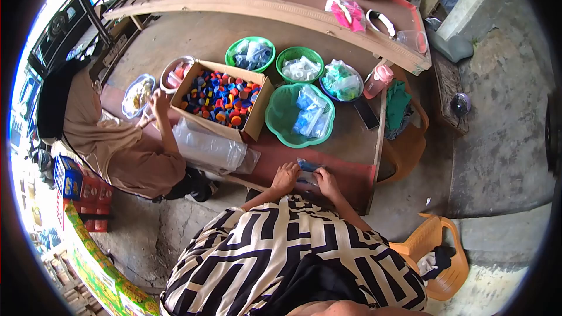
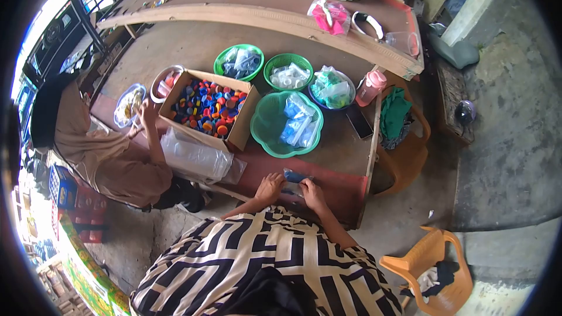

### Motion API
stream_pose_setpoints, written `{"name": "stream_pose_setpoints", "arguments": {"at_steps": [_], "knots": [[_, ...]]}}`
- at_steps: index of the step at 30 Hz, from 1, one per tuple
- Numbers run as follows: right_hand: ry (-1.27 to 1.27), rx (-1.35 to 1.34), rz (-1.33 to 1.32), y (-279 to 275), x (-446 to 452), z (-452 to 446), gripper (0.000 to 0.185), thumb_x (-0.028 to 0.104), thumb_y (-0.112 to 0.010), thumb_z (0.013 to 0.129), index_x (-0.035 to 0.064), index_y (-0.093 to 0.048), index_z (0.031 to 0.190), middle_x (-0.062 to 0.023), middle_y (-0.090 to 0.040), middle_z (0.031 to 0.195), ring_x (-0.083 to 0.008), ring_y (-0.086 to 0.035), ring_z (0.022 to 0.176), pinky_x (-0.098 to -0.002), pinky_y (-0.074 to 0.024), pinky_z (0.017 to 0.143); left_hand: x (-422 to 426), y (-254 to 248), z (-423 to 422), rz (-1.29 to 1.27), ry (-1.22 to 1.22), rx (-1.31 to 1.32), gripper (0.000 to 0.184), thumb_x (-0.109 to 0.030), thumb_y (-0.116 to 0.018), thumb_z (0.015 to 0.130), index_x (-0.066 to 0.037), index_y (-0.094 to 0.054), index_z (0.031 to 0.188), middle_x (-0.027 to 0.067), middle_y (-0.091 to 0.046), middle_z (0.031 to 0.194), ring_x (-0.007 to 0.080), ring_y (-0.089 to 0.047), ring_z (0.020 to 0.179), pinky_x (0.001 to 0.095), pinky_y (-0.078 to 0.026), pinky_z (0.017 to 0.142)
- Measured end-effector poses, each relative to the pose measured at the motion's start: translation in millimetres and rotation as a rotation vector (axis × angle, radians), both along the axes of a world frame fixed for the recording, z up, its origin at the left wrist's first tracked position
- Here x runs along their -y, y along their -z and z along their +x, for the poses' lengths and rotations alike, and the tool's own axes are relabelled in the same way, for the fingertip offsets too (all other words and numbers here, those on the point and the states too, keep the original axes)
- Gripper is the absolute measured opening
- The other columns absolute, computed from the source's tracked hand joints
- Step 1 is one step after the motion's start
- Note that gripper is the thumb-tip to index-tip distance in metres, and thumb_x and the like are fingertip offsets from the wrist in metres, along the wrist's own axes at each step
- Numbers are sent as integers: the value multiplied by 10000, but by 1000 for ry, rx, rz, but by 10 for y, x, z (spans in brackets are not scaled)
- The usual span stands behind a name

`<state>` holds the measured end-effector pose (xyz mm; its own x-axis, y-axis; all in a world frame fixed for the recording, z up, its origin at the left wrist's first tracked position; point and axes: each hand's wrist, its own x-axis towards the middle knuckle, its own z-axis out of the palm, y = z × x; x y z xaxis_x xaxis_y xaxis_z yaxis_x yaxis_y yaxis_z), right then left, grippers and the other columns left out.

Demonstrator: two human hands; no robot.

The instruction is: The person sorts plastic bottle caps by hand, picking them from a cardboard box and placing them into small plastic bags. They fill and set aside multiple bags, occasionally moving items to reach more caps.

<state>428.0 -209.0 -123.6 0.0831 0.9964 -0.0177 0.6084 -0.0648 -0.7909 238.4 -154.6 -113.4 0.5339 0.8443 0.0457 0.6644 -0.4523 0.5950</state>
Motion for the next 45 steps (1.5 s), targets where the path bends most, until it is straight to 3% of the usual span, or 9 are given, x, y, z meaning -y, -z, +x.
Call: {"name": "stream_pose_setpoints", "arguments": {"at_steps": [4,7,13,20,27,34,38,40,45], "knots": [[18,-84,21,118,-92,95,153,160,-527,923,18,-561,969,-208,-645,931,-409,-624,866,-456,-486,715,48,-104,45,345,202,3,400,-202,-605,826,-65,-543,1196,119,-504,1262,300,-451,1215,458,-361,1003],[33,-111,-12,108,-163,92,182,163,-575,911,-5,-570,981,-201,-655,929,-332,-658,880,-393,-499,746,22,70,116,479,394,-30,635,-277,-606,835,-45,-394,1386,133,-414,1415,279,-367,1336,493,-246,1118],[135,-90,79,90,-183,58,153,94,-603,871,26,-540,993,-209,-635,910,-387,-627,857,-420,-498,714,-35,-5,196,488,433,-312,643,-254,-601,830,-30,-382,1391,133,-362,1456,252,-321,1374,534,-235,1118],[-82,315,263,-192,-77,-38,376,159,-605,849,44,-550,1203,-157,-532,1246,-308,-550,1103,-440,-441,896,-156,77,237,541,484,-502,594,-234,-578,840,-14,-405,1364,165,-382,1432,279,-368,1336,537,-256,1111],[-210,458,118,-259,-74,-31,779,208,-647,760,14,-305,1432,-179,-444,1369,-308,-448,1256,-454,-342,1056,-250,22,309,330,388,-294,587,-237,-606,816,-14,-433,1330,146,-454,1370,290,-456,1254,499,-337,1079],[-204,523,66,-76,-70,53,786,193,-672,777,24,-286,1441,-186,-454,1368,-298,-435,1278,-437,-344,1058,-328,-67,342,254,425,-265,702,-205,-716,718,-22,-432,1333,139,-505,1292,293,-508,1172,456,-426,993],[-207,297,-11,-101,-114,149,710,172,-673,795,8,-337,1399,-213,-496,1320,-356,-501,1198,-454,-398,1009,-478,19,387,23,445,-209,726,-199,-752,678,-18,-449,1312,163,-572,1208,325,-564,1102,424,-469,925],[-212,132,-14,-175,-103,156,680,155,-678,789,-1,-366,1372,-230,-514,1293,-386,-522,1161,-465,-417,987,-510,-430,355,-127,481,-214,720,-221,-768,673,-5,-461,1288,183,-604,1139,346,-592,1051,425,-481,898],[-54,-358,-184,-343,-109,91,454,170,-666,867,-20,-478,1234,-174,-612,1091,-237,-600,1018,-353,-463,886,-602,-686,104,-453,371,-4,679,-312,-823,653,36,-515,1148,215,-665,937,357,-664,909,428,-513,780]]}}
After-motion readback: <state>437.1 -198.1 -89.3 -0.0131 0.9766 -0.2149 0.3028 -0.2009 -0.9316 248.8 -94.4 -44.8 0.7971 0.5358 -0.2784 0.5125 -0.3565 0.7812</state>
